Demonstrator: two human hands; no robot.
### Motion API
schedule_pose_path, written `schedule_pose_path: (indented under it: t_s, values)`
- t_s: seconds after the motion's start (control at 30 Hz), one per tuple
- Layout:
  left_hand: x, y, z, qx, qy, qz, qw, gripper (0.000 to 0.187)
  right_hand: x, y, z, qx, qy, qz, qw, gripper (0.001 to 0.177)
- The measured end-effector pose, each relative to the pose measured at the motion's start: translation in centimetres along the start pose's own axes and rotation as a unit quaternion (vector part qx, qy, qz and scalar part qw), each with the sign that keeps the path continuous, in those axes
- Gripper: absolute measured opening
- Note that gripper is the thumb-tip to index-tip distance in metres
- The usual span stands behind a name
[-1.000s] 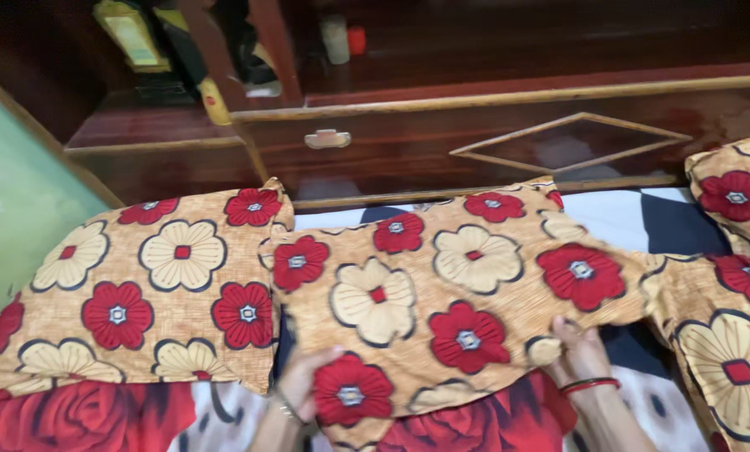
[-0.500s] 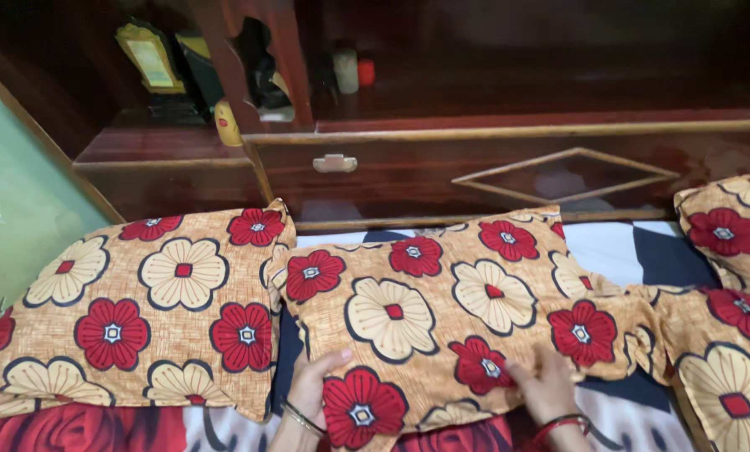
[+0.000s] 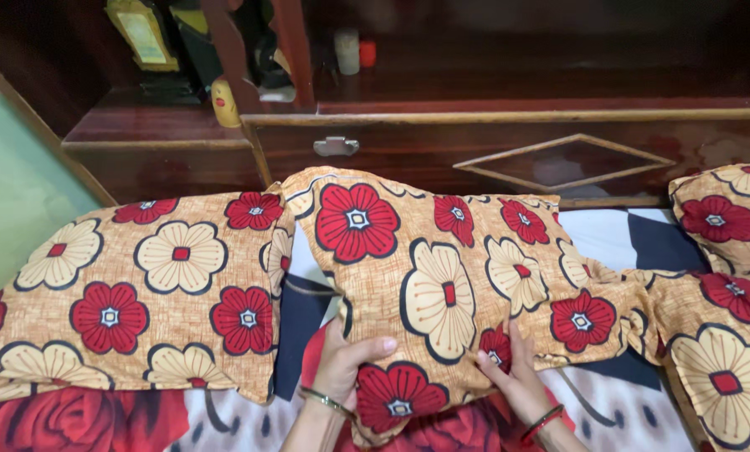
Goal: The person arranges several floral-patterned pillows on a bed by hand, smoothing the fabric and positioning them in rows against the dark wooden headboard.
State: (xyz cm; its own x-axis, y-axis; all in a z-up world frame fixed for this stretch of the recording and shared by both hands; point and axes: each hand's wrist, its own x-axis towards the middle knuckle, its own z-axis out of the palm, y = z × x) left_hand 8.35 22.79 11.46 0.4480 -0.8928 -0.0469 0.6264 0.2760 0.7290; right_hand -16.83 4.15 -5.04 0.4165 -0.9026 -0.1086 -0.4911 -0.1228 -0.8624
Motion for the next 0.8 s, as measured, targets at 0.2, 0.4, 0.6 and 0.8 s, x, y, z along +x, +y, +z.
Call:
schedule_pose_path:
  t_s: [0.2,0.4,0.6,0.8]
  values:
    - [1.6,-0.5,-4.3,0.027,0.068,-0.028,0.997,0.068,-1.9,-2.3,0.4,-0.172,-0.045,-0.016,0.984,0.11]
    - [2.2,-0.1,-6.2,0.064,0.067,-0.005,0.996,0.071,-1.2,-3.7,0.5,-0.083,-0.019,0.035,0.996,0.104]
    - [2.4,0.2,-3.6,0.242,-0.005,0.029,0.97,0.063,-0.8,-3.5,0.7,0.149,-0.05,0.003,0.988,0.111]
    - [2.4,2.1,0.8,0.306,-0.12,0.058,0.942,0.049,-0.3,-6.1,1.1,0.396,-0.103,-0.042,0.911,0.121]
